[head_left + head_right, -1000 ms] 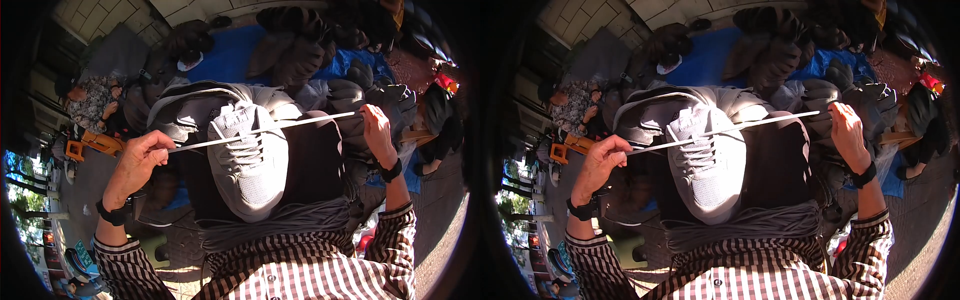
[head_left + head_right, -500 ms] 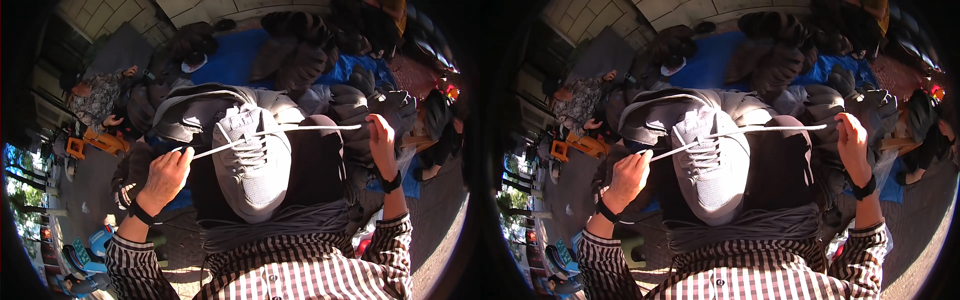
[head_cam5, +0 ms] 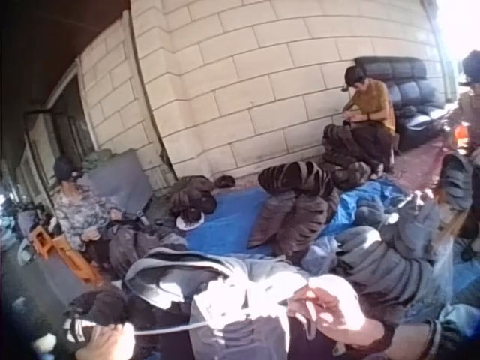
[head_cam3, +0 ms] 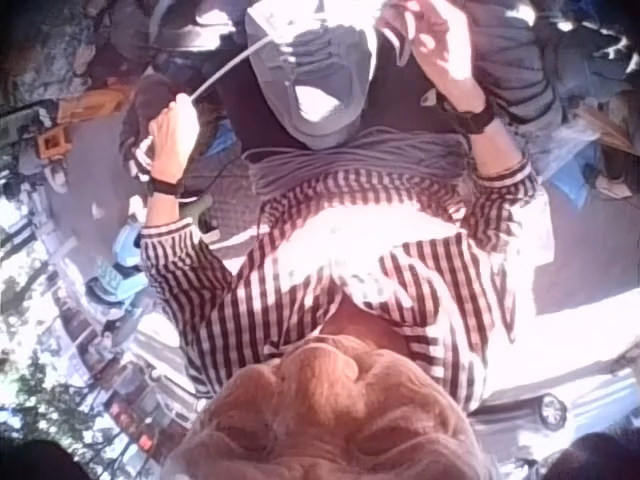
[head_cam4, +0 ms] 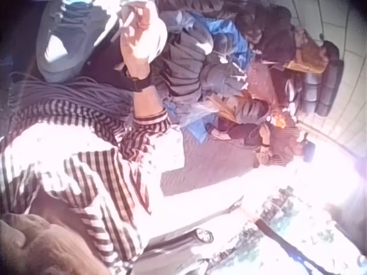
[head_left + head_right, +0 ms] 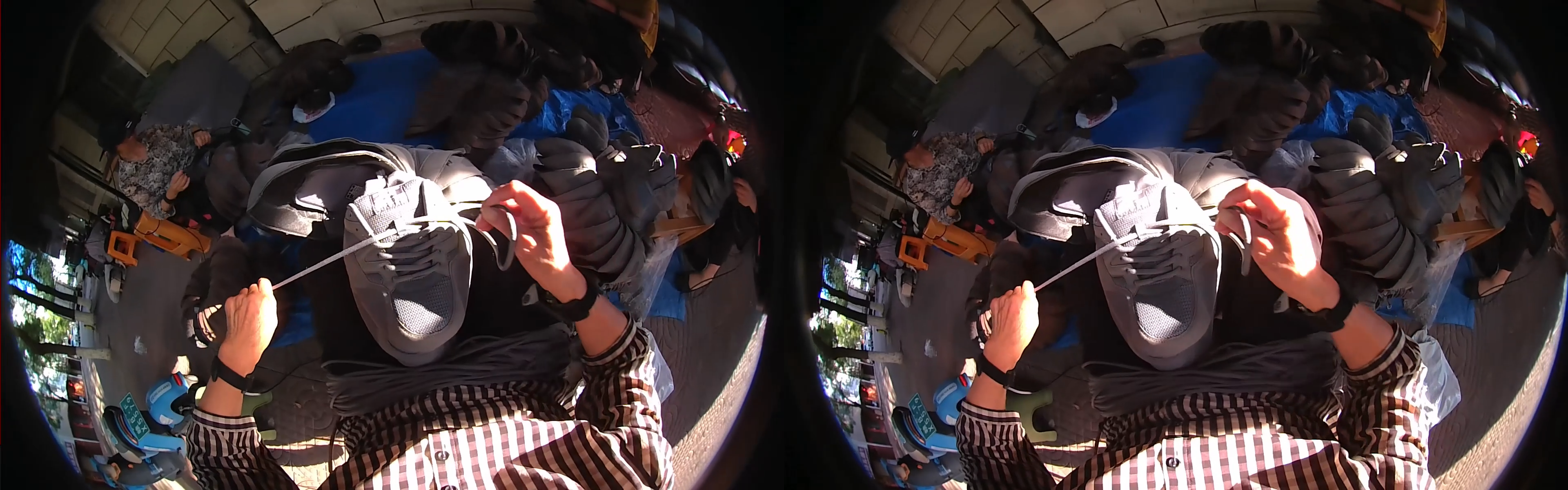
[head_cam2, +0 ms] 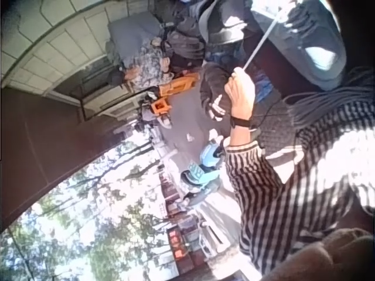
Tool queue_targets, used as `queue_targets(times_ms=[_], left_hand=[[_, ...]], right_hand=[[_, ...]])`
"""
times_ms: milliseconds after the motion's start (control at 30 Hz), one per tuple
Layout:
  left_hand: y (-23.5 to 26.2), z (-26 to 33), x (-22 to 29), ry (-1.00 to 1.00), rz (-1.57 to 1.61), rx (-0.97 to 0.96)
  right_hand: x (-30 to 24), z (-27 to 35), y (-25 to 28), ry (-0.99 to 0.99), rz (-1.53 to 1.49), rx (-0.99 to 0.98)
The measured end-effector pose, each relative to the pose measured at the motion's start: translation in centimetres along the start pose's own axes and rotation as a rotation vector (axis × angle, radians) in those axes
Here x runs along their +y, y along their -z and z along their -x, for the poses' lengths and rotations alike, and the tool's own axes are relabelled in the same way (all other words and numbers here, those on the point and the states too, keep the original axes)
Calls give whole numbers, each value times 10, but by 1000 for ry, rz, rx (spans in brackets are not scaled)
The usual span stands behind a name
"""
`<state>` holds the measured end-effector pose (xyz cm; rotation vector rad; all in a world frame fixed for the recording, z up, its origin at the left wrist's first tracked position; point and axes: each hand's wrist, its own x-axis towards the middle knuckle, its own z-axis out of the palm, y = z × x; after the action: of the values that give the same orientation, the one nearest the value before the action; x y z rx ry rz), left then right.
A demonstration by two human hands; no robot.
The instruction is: Insert laces into the eyelets of a shoe upper.
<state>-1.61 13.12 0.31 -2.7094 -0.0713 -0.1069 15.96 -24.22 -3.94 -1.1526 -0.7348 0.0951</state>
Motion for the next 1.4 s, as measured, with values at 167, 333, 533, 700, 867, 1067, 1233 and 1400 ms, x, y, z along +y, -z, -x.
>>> queue_targets(times_ms=[167,333,533,700,867,1067,1233,1400], left_hand=[[-12,5,4,77,155,-98],[-28,4,2,0,235,-54],[-58,9,-10,-5,346,89],[-58,7,-10,42,460,122],[-59,6,-10,155,482,84],[-65,3,-10,211,515,71],[-81,8,-22,214,521,144],[-50,-11,-3,248,1023,372]], right_hand=[[36,-15,-12,61,37,3],[31,-24,-24,-9,192,117],[29,-28,-25,-46,266,117],[36,-23,-22,1,261,130],[33,-24,-27,79,389,117],[45,-23,-19,-14,384,56],[35,-35,-17,-3,381,-47],[23,-42,-16,-199,265,-74]])
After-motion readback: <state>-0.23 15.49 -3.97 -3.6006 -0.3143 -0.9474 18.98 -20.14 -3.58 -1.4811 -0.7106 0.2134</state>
